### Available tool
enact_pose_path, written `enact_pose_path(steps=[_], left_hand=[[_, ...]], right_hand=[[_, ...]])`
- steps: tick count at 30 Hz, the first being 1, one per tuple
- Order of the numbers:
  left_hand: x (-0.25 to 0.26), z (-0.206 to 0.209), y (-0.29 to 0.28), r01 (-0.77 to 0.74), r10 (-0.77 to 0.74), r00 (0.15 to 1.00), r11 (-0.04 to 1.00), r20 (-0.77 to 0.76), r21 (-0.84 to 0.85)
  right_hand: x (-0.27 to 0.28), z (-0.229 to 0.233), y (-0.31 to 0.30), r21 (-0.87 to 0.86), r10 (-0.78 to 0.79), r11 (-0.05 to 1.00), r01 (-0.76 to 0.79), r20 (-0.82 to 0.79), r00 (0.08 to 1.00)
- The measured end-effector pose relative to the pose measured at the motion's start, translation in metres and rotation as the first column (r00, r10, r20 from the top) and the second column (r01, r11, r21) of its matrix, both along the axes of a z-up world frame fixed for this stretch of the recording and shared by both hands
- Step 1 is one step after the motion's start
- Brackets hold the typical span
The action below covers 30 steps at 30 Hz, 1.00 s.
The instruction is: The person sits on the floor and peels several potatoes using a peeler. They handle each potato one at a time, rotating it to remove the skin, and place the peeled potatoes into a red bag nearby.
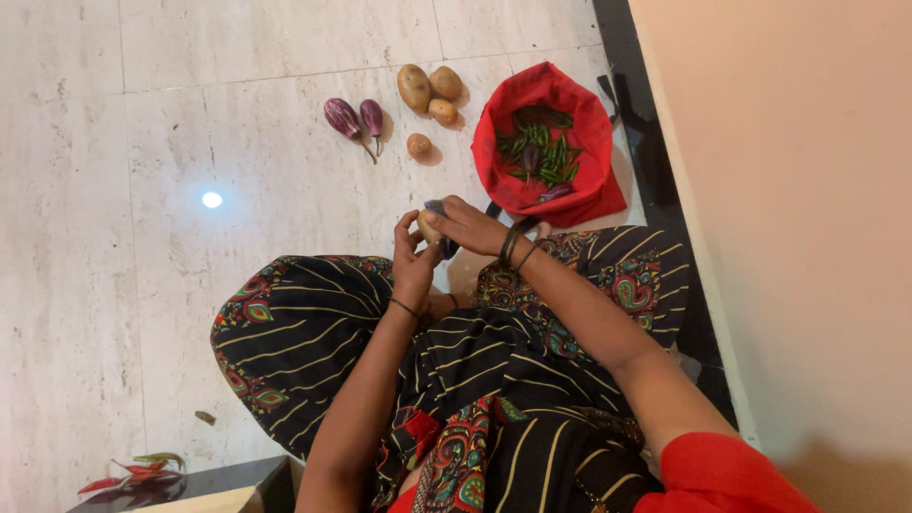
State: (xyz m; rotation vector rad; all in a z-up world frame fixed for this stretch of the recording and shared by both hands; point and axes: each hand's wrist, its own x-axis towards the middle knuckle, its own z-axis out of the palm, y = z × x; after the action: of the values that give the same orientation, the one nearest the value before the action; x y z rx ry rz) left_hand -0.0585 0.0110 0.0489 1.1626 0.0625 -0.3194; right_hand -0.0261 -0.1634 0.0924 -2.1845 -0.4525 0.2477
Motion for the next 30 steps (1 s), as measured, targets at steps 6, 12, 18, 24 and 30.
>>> enact_pose_path(steps=[6,12,18,24,30], left_hand=[[0.012,-0.011,0.007,-0.123,0.040,0.976,0.910,-0.212,-0.395],[0.011,-0.004,0.004,0.077,-0.110,0.990,0.950,-0.093,-0.302],[0.020,-0.014,0.000,0.016,-0.041,0.996,0.961,-0.085,-0.277],[0.026,-0.022,0.003,-0.041,0.023,0.998,0.954,-0.062,-0.298],[0.022,-0.031,0.000,0.098,-0.098,0.995,0.989,-0.002,-0.114]], right_hand=[[-0.015,-0.010,0.022,0.123,-0.194,0.979,0.165,0.294,0.936],[-0.004,-0.008,0.010,0.419,-0.460,0.781,0.464,-0.118,0.880],[-0.018,-0.005,0.017,0.232,-0.282,0.951,0.206,0.368,0.886],[-0.021,-0.006,0.027,0.151,-0.248,0.968,0.200,0.459,0.853],[-0.007,-0.009,0.010,0.219,-0.331,0.935,0.278,0.267,0.905]])
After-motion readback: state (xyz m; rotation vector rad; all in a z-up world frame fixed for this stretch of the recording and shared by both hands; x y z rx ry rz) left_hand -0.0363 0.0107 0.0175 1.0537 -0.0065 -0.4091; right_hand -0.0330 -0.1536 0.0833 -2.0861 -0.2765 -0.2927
